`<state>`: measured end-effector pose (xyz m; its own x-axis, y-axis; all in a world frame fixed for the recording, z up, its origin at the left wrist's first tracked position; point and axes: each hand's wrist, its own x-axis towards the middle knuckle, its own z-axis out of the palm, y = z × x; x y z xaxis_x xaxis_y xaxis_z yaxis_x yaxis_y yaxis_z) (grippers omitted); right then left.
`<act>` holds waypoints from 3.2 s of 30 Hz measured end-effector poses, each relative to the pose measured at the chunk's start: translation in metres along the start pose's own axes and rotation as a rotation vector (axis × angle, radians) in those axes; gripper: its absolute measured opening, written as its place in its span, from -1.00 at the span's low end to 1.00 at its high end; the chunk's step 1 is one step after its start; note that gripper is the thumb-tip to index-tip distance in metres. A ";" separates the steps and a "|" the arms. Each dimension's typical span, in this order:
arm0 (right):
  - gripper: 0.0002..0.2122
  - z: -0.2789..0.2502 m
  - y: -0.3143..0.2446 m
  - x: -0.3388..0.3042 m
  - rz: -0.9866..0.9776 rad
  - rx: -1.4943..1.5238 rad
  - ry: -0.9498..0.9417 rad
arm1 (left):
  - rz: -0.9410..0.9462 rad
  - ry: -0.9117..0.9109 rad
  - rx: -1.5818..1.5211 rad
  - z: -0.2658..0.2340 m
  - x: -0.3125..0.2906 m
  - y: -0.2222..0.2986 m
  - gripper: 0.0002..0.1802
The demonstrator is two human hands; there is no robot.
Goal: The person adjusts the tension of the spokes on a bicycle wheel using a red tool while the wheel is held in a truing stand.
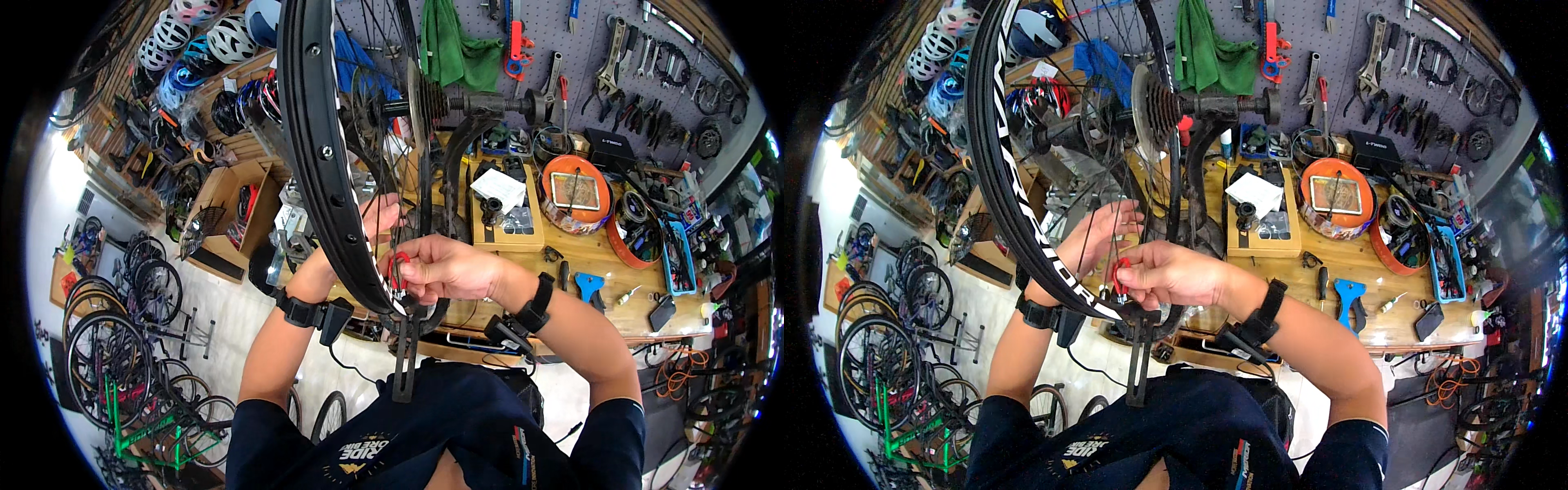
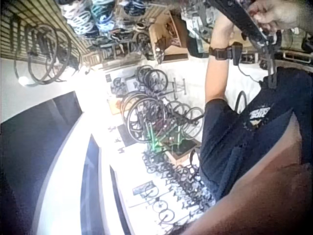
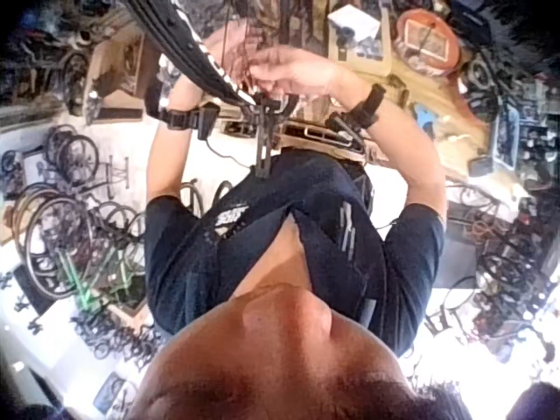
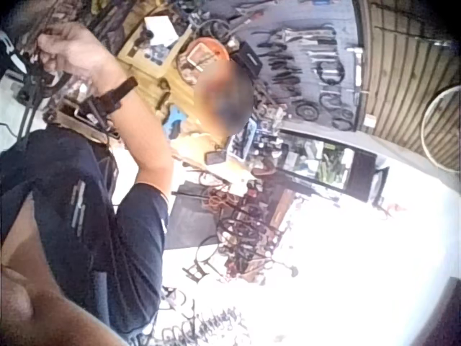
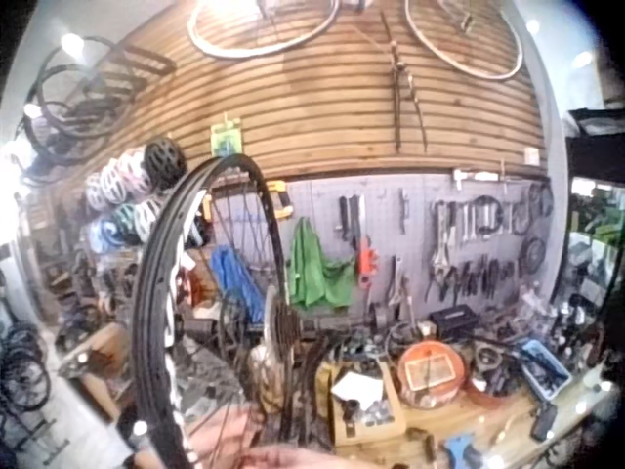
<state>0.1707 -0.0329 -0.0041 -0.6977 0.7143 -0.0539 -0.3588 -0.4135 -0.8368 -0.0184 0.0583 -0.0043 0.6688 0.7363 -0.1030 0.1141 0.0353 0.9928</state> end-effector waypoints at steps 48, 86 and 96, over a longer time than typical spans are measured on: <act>-0.56 -0.006 -0.001 0.019 0.221 -0.392 0.070 | 0.102 -0.202 -0.412 -0.010 -0.001 -0.015 -0.33; -0.60 -0.003 0.023 0.010 -0.118 -1.308 0.714 | -0.047 0.081 -0.059 0.021 0.009 -0.009 -0.46; -0.56 0.019 0.014 0.014 0.064 -1.347 0.770 | -0.003 0.091 -0.008 0.024 0.010 -0.003 -0.49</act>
<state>0.1447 -0.0395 -0.0065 -0.0619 0.9980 -0.0111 0.7557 0.0396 -0.6537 0.0059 0.0493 -0.0098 0.5986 0.7947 -0.1005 0.1099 0.0428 0.9930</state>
